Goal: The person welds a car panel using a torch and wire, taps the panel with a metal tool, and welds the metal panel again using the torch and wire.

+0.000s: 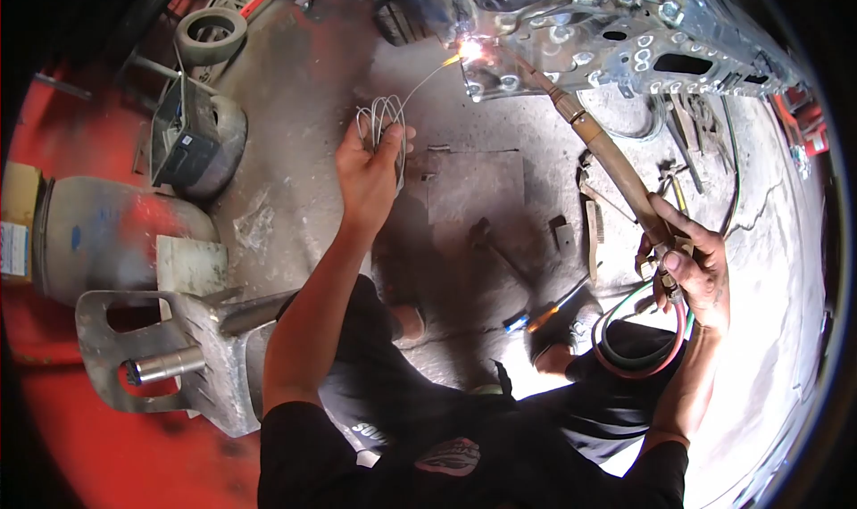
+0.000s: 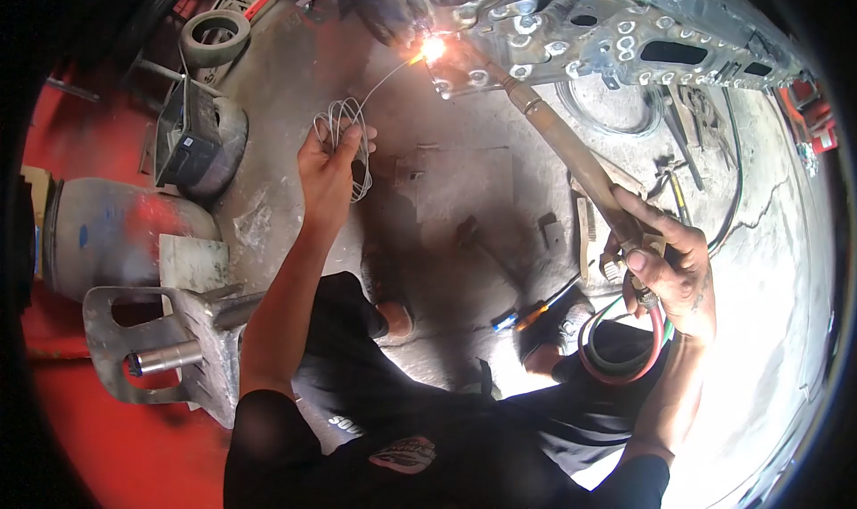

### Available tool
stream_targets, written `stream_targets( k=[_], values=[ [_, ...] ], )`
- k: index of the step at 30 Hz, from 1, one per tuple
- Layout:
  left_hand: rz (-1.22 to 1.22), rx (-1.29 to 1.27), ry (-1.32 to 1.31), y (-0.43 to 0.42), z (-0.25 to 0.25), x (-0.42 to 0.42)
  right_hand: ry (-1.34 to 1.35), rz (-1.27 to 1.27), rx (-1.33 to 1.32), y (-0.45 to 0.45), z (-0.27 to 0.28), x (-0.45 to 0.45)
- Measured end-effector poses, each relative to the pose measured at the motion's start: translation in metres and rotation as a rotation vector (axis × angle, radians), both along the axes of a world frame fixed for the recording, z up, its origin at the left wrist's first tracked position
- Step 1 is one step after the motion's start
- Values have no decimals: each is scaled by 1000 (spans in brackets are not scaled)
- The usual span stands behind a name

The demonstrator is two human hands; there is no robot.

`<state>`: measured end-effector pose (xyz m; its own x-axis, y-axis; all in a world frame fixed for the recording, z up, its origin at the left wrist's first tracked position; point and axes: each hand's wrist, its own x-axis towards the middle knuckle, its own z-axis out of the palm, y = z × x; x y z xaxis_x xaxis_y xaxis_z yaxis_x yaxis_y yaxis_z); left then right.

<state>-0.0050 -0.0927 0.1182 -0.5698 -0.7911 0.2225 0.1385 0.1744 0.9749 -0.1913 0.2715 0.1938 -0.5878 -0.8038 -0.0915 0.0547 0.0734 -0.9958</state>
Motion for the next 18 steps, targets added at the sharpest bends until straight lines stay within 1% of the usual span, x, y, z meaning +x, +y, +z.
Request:
stream_targets(
  k=[8, 18],
  values=[
    [2, -48, -33, -2, -5, -6, -11, -4, 7, -1, -1, 1],
    [5, -20, -12, 1, -1, -10, -38, -27, -3, -2, -5, 1]
  ],
)
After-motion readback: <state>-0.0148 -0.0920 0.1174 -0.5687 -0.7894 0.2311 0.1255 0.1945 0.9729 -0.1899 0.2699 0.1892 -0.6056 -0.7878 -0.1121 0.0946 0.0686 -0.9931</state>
